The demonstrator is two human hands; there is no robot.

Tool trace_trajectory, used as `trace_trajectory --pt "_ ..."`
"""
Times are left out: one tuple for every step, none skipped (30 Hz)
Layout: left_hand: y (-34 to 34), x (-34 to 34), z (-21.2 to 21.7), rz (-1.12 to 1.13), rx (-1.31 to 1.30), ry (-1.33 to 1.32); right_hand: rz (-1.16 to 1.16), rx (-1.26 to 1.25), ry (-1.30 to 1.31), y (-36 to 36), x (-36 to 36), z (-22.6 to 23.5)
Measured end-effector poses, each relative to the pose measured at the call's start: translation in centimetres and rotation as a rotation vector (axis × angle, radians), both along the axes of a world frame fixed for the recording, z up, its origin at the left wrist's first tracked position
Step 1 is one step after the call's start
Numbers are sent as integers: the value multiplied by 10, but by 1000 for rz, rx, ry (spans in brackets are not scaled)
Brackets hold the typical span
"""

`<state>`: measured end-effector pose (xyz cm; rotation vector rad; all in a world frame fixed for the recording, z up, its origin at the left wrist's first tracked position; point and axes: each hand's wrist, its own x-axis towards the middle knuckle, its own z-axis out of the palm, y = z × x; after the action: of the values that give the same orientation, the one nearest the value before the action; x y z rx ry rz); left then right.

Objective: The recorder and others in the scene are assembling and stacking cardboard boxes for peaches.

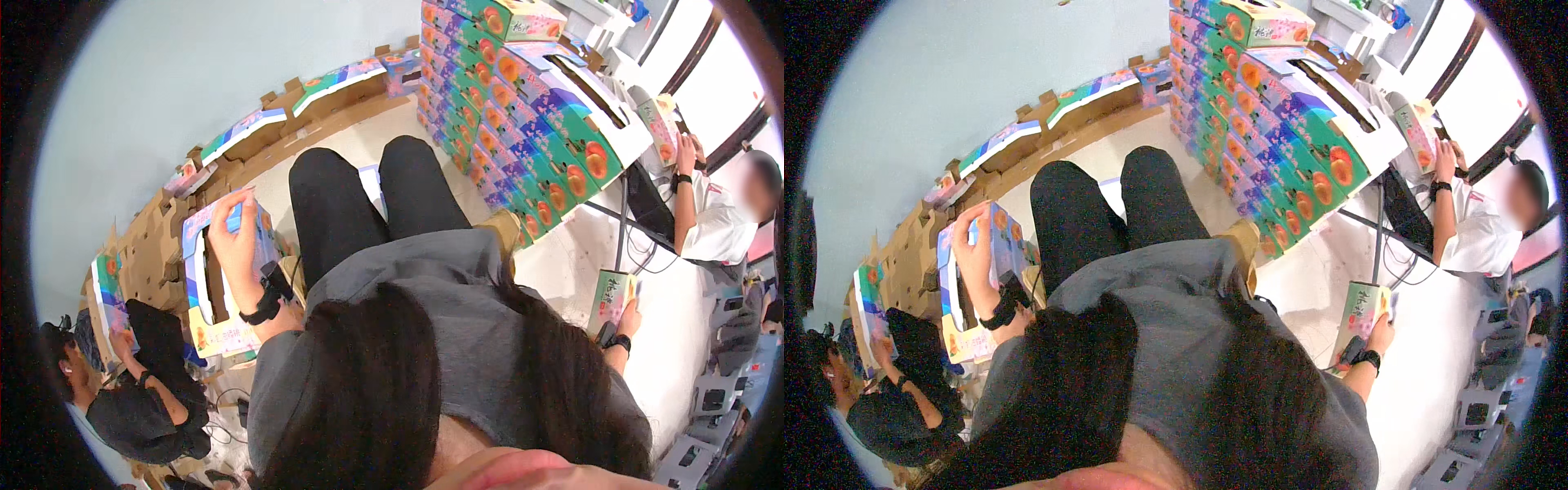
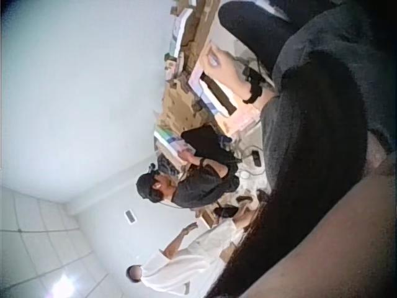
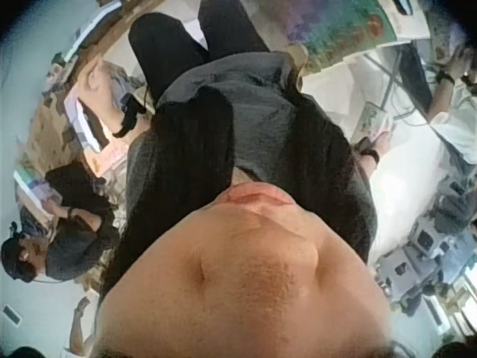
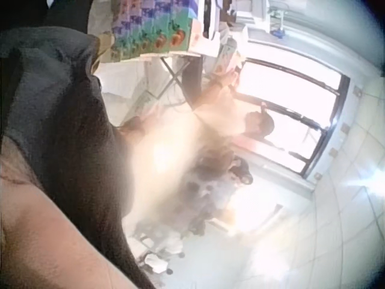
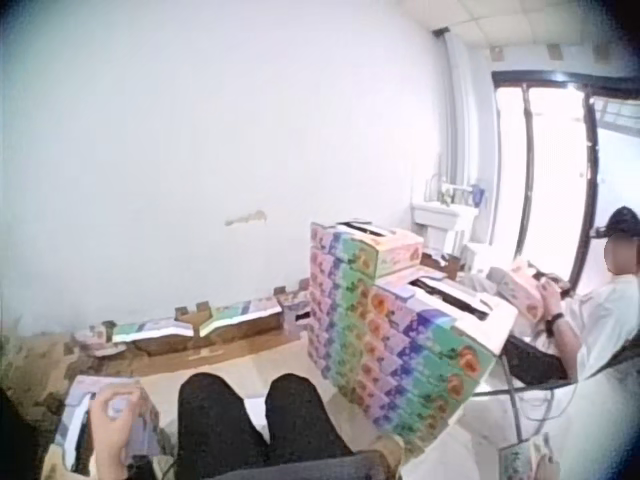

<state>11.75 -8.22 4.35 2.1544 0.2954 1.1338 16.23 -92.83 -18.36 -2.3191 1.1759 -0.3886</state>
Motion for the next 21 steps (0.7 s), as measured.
trace_trajectory --pt "2 -6 2 -13 6 -13 30 -75 -69 21 -8 30" --pt "3 -12 2 -27 -4 -24 67 -182 -171 43 -17 60" --pt "4 -15 2 18 38 -32 70 -284 -157 63 -22 88" --pt "5 -18 2 3 42 -54 112 -229 -190 77 -31 116" --pt "6 -21 1 7 41 -54 83 -194 -145 90 -40 139" --pt "7 -21 -1 9 42 -52 63 -173 -139 100 -47 156" --pt "9 -22 -3 3 57 -34 63 -176 -126 107 -54 170" --pt "10 -21 -5 -7 56 -31 28 -248 -145 112 -64 178" --pt "12 -19 -6 -10 -5 -25 -14 -308 -174 114 -73 182" --pt "14 -16 -7 -19 -71 -9 2 -286 -130 107 -78 192" --pt "14 -13 -9 12 -78 -25 35 -207 -119 100 -86 195" --pt "17 -10 -9 -20 -116 -13 30 -118 -130 89 -91 201" --pt "18 -7 -9 -39 -96 -36 30 -65 -242 83 -94 198" --pt "19 -3 -9 -61 -108 -44 10 -31 -240 74 -97 196" --pt "19 -1 -9 -69 -63 -37 -23 8 -279 65 -98 195" --pt "18 2 -9 -61 -74 -40 -56 -11 -273 58 -97 191" --pt "17 4 -8 -70 -48 -54 -105 -31 -286 52 -96 189" --pt "16 7 -6 -64 -38 -47 -123 -37 -278 48 -95 186" --pt "14 12 -4 -95 -33 -50 -161 -56 -240 46 -92 184" --pt "11 15 -1 -96 -94 -38 -219 -104 -207 47 -90 182" --pt "8 19 2 -45 -167 -7 -204 -78 -199 49 -88 181"
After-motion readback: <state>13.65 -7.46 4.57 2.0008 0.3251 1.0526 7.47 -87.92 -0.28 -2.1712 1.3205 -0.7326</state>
